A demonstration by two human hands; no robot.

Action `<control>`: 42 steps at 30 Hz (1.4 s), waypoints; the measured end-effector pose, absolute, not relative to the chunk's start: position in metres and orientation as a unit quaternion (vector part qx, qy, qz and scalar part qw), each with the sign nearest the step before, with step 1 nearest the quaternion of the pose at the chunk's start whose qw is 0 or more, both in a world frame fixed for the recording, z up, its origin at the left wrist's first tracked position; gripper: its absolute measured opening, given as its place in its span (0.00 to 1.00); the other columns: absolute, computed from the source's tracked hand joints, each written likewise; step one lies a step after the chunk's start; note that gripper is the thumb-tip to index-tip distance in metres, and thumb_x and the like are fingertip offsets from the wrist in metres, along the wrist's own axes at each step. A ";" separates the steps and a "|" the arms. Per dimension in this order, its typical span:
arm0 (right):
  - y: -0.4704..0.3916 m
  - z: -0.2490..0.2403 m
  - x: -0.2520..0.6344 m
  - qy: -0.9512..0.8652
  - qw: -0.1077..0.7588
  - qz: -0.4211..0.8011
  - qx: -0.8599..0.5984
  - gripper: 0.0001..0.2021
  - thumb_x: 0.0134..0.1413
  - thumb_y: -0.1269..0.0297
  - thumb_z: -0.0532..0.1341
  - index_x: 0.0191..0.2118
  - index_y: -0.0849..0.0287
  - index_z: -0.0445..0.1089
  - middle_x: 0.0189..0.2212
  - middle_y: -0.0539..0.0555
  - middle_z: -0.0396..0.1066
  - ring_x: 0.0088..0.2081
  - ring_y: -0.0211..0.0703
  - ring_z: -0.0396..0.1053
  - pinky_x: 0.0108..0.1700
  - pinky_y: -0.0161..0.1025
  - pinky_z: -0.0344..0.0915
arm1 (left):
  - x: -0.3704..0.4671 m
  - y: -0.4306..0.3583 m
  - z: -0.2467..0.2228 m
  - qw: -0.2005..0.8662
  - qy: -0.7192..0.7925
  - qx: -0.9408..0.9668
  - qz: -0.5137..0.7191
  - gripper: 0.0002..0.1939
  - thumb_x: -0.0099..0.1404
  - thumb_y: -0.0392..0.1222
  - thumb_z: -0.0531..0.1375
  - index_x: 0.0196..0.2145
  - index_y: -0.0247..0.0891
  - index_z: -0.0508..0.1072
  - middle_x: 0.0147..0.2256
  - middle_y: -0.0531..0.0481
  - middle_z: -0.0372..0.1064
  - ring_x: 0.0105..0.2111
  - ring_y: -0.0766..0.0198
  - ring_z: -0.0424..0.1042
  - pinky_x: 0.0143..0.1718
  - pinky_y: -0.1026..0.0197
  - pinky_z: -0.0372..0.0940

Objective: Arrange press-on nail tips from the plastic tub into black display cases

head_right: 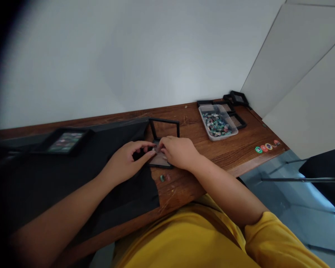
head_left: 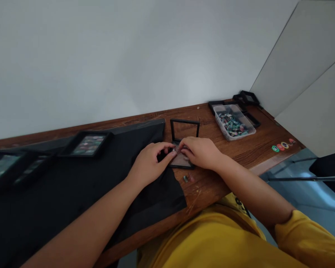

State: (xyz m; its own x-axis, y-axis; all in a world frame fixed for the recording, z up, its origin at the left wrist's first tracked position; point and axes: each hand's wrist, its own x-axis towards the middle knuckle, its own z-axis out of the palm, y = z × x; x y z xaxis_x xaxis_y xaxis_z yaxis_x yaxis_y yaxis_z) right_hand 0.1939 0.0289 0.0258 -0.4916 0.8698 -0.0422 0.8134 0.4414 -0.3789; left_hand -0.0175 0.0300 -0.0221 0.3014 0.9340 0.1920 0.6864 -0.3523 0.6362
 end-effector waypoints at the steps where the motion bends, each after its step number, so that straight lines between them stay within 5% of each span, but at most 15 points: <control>1: 0.030 0.026 0.196 -0.846 0.082 0.179 -0.495 0.11 0.71 0.70 0.59 0.52 0.59 0.77 0.52 0.57 0.81 0.54 0.49 0.76 0.50 0.42 0.65 | -0.017 0.030 -0.022 0.222 0.523 0.775 0.276 0.20 0.69 0.58 0.57 0.46 0.44 0.81 0.34 0.48 0.75 0.36 0.54 0.70 0.41 0.53 0.67; 9: 0.031 0.022 0.199 -0.848 0.123 0.161 -0.489 0.13 0.70 0.68 0.59 0.51 0.52 0.80 0.49 0.55 0.78 0.48 0.46 0.75 0.45 0.38 0.63 | -0.017 0.031 -0.024 0.231 0.539 0.757 0.287 0.21 0.67 0.58 0.60 0.48 0.44 0.81 0.33 0.49 0.75 0.36 0.55 0.71 0.40 0.54 0.69; 18: 0.034 0.031 0.212 -0.814 0.194 0.161 -0.524 0.11 0.64 0.69 0.64 0.50 0.57 0.79 0.41 0.54 0.79 0.43 0.45 0.74 0.42 0.38 0.60 | -0.020 0.029 -0.024 0.245 0.537 0.755 0.286 0.24 0.67 0.61 0.60 0.50 0.42 0.79 0.34 0.49 0.74 0.37 0.55 0.71 0.42 0.53 0.69; 34: 0.037 0.035 0.214 -0.780 0.096 0.139 -0.602 0.08 0.65 0.62 0.65 0.44 0.52 0.84 0.36 0.54 0.81 0.41 0.48 0.74 0.39 0.39 0.59 | -0.021 0.025 -0.022 0.243 0.509 0.783 0.263 0.21 0.68 0.60 0.60 0.50 0.46 0.80 0.34 0.50 0.74 0.36 0.55 0.71 0.41 0.54 0.68; 42: 0.041 0.029 0.212 -0.742 0.251 0.312 -0.537 0.06 0.62 0.65 0.66 0.37 0.61 0.79 0.30 0.51 0.76 0.31 0.37 0.66 0.34 0.36 0.58 | -0.021 0.025 -0.021 0.241 0.503 0.789 0.257 0.22 0.69 0.59 0.60 0.51 0.44 0.80 0.34 0.49 0.74 0.35 0.55 0.71 0.40 0.54 0.67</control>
State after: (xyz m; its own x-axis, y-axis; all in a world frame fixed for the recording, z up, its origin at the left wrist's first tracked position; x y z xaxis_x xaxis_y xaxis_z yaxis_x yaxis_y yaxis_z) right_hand 0.2125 0.0407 0.0286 -0.2962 0.9544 0.0371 0.6403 0.2273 -0.7337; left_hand -0.0211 0.0254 -0.0208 0.3618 0.9180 0.1627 0.6705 -0.3774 0.6387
